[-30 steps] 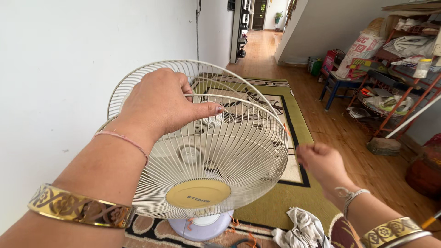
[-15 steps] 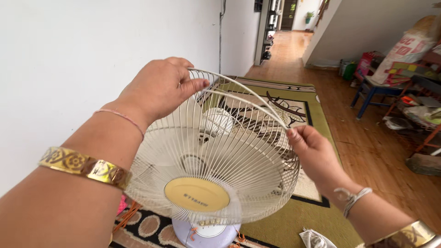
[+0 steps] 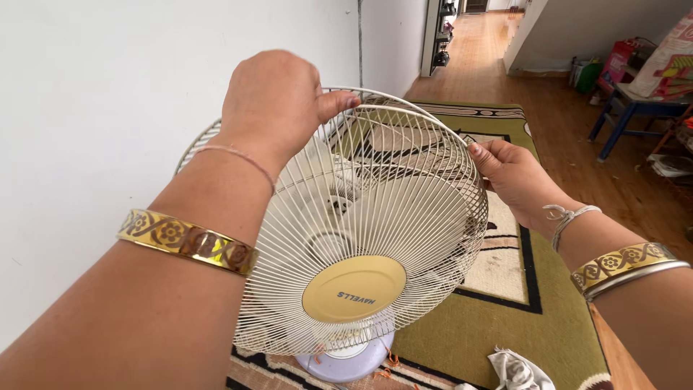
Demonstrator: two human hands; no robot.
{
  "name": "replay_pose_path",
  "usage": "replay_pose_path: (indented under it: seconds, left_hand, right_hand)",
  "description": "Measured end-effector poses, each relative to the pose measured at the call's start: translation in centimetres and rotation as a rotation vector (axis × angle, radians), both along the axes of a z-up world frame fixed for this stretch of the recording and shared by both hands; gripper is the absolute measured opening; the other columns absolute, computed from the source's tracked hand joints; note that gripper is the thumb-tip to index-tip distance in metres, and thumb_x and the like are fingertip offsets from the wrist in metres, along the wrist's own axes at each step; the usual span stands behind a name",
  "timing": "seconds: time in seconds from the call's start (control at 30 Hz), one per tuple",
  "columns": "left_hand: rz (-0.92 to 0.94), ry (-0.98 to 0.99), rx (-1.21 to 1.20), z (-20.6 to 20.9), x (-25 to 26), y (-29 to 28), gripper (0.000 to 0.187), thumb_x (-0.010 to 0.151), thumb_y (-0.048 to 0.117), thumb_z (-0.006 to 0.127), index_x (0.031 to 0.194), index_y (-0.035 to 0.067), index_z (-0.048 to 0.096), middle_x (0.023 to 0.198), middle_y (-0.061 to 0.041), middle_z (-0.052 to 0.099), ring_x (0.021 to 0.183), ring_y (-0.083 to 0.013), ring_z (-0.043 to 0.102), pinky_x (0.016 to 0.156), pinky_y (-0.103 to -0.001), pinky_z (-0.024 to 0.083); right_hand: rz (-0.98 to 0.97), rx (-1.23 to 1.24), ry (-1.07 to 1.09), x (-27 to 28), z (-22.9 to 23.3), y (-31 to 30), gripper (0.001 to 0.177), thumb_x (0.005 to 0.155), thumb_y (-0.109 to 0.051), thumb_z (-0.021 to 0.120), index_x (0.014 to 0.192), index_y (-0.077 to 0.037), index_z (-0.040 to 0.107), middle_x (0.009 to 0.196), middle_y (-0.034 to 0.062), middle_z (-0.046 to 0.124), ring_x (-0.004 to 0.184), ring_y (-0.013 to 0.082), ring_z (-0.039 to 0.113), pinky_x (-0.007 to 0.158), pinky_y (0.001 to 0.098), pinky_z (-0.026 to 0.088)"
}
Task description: The person secures a white metal fan cage using orange zip ties. They thread the ties through the cage bars, pull them tight, and trim the excess ends. The person rotates the fan to access different points around the cage and continues fastening until the cage is held in place.
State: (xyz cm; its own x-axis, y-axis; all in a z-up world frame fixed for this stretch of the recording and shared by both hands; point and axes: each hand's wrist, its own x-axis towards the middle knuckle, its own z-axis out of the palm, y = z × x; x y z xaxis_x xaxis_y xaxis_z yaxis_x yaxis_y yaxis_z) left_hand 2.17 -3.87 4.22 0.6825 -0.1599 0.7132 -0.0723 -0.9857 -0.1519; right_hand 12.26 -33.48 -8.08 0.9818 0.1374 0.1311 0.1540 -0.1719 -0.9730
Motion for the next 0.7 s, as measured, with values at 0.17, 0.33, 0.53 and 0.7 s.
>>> replay_pose_path:
  seconds: [0.17,0.33,0.53,0.7]
  left_hand:
    - [-0.170,0.077,-0.110,-1.6,0.0,1.8,0.063,0.080,0.063,0.077,0.060,0.004,0.072,0.099,-0.008,0.073,0.079,-0.0278,0.069,0.076,-0.044,0.053]
    - [-0.353,-0.121,-0.161,-3.2,0.0,4.0,0.045,0.082,0.055,0.082,0.089,0.011,0.072,0.128,-0.015,0.070,0.113,-0.0340,0.066,0.095,-0.044,0.050]
    - [0.063,0.053,-1.033,-4.8,-2.6,11.4,0.065,0.101,0.065,0.052,0.143,0.016,0.056,0.141,-0.019,0.059,0.125,-0.0358,0.058,0.099,-0.046,0.048]
    - [-0.004,0.204,-1.419,-9.5,-4.7,13.0,0.076,0.096,0.062,0.049,0.154,0.014,0.044,0.154,-0.017,0.048,0.144,-0.0336,0.042,0.112,-0.049,0.033]
  right_hand:
    - [-0.050,-0.094,-0.085,-1.6,-0.8,-0.5,0.032,0.102,-0.034,0.056,0.109,-0.004,0.066,0.085,-0.0031,0.062,0.081,0.0084,0.051,0.081,0.0271,0.046]
    - [-0.122,-0.247,-0.156,-4.1,-0.8,-0.1,0.034,0.103,-0.038,0.059,0.106,-0.004,0.064,0.081,-0.0010,0.055,0.076,0.0118,0.044,0.071,0.0307,0.043]
    - [-0.112,-0.360,-0.280,-5.6,0.6,-0.1,0.030,0.101,-0.034,0.060,0.106,-0.004,0.065,0.083,-0.0019,0.058,0.077,0.0092,0.047,0.070,0.0286,0.045]
    - [-0.131,-0.276,-0.239,-5.7,0.6,0.3,0.029,0.100,-0.032,0.062,0.107,-0.005,0.068,0.083,-0.0036,0.060,0.077,0.0081,0.049,0.070,0.0278,0.045]
